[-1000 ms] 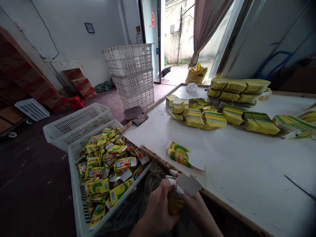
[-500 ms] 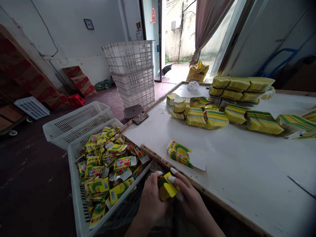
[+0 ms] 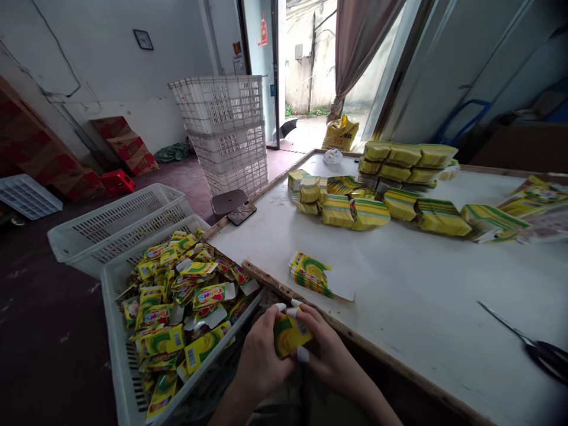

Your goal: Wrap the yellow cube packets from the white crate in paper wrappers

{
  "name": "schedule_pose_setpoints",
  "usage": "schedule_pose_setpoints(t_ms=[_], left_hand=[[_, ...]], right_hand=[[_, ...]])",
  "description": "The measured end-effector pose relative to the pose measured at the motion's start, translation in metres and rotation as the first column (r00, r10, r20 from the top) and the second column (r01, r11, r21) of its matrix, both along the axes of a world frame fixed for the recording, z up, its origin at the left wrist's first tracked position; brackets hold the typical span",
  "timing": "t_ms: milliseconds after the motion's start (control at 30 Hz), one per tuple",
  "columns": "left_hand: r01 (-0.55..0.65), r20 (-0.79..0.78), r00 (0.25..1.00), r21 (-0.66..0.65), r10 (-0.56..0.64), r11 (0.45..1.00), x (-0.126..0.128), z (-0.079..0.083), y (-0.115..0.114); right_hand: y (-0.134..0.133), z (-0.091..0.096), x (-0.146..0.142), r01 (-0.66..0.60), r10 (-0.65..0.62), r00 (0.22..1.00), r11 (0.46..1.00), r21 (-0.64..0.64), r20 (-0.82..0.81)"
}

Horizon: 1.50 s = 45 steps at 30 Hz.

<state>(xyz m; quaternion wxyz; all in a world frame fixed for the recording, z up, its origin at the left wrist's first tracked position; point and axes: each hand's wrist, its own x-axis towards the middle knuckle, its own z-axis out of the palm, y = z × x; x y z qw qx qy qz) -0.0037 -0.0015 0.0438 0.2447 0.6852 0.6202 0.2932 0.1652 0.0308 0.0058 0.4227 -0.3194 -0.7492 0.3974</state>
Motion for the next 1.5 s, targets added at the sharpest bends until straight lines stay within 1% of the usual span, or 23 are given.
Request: schedule_pose_setpoints(t_ms=[33,100,133,167,233,267,333,400,467,533,600,700,767,867,933,1000,1033,1067,1133,1200,1300,1400,1500], left_hand=[[-0.037,0.09,0.995,0.007,0.036,0.999,-0.005,0.001,0.004],[-0.245,0.327,0.924,0.104,0.199,0.964,-0.026,0.006,0.015],[-0.414,0.445,0.843,0.178,0.303,0.893,-0.041,0.012,0.023],[-0.603,0.553,0.737,0.277,0.389,0.748,-0.058,0.019,0.03],[-0.759,0.62,0.635,0.392,0.461,0.519,-0.091,0.034,0.041],[-0.786,0.633,0.613,0.43,0.473,0.443,-0.103,0.04,0.044],[-0.783,0.622,0.621,0.474,0.476,0.402,-0.114,0.043,0.046],[-0.746,0.598,0.663,0.471,0.451,0.471,-0.107,0.033,0.044],[-0.687,0.581,0.703,0.403,0.41,0.605,-0.089,0.013,0.042],[-0.626,0.594,0.713,0.299,0.373,0.721,-0.068,-0.007,0.039],[-0.578,0.631,0.697,0.213,0.341,0.787,-0.051,-0.022,0.034],[-0.464,0.71,0.659,0.124,0.249,0.877,-0.035,-0.032,0.027],[-0.33,0.774,0.619,0.101,0.134,0.939,-0.027,-0.032,0.023],[-0.201,0.894,0.447,0.128,-0.026,0.971,-0.009,-0.025,0.02],[-0.219,0.968,0.249,0.075,-0.019,0.973,0.005,-0.016,0.021],[-0.276,0.997,0.07,-0.019,0.039,0.961,0.017,-0.005,0.022],[-0.311,0.998,0.025,-0.051,0.062,0.949,0.021,-0.001,0.022],[-0.348,0.997,0.022,-0.062,0.075,0.935,0.023,0.002,0.022],[-0.418,0.988,0.11,-0.053,0.109,0.907,0.023,0.003,0.021],[-0.445,0.955,0.246,-0.04,0.165,0.895,0.019,-0.003,0.017],[-0.374,0.908,0.392,0.007,0.151,0.928,0.014,-0.014,0.012],[-0.295,0.902,0.412,0.002,0.126,0.955,0.011,-0.015,0.012],[-0.269,0.909,0.397,-0.019,0.129,0.963,0.005,-0.009,0.018]], right_hand=[[0.003,-0.003,-0.002,0.03,-0.031,0.998,0.999,-0.019,-0.047],[0.017,-0.009,-0.001,0.136,-0.141,0.986,0.989,-0.066,-0.09],[0.027,-0.012,0.003,0.229,-0.234,0.97,0.971,-0.074,-0.063],[0.039,-0.014,0.007,0.349,-0.35,0.937,0.936,-0.056,-0.01],[0.065,-0.02,0.016,0.538,-0.543,0.826,0.84,0.075,0.154],[0.077,-0.022,0.019,0.571,-0.594,0.759,0.804,0.165,0.267],[0.095,-0.027,0.021,0.563,-0.63,0.648,0.775,0.287,0.429],[0.105,-0.031,0.019,0.542,-0.631,0.604,0.773,0.33,0.487],[0.107,-0.033,0.016,0.545,-0.636,0.602,0.769,0.334,0.482],[0.107,-0.034,0.014,0.551,-0.645,0.591,0.761,0.341,0.484],[0.105,-0.034,0.015,0.575,-0.651,0.604,0.755,0.313,0.46],[0.095,-0.029,0.013,0.635,-0.643,0.703,0.76,0.139,0.305],[0.079,-0.023,0.006,0.611,-0.604,0.787,0.791,-0.023,0.124],[0.04,-0.007,-0.013,0.397,-0.428,0.893,0.896,-0.199,-0.142],[0.011,0.006,-0.029,0.099,-0.188,0.939,0.95,-0.296,-0.287],[-0.012,0.018,-0.042,-0.214,0.026,0.897,0.898,-0.383,-0.441],[-0.02,0.023,-0.046,-0.313,0.086,0.869,0.858,-0.407,-0.487],[-0.025,0.026,-0.049,-0.366,0.116,0.853,0.828,-0.425,-0.509],[-0.029,0.029,-0.049,-0.364,0.122,0.865,0.819,-0.443,-0.486],[-0.024,0.028,-0.046,-0.299,0.088,0.894,0.848,-0.438,-0.44],[-0.011,0.023,-0.036,-0.197,0.008,0.901,0.898,-0.394,-0.433],[0.001,0.02,-0.022,-0.038,-0.087,0.919,0.951,-0.306,-0.384],[0.008,0.014,-0.004,0.1,-0.163,0.945,0.97,-0.222,-0.283]])
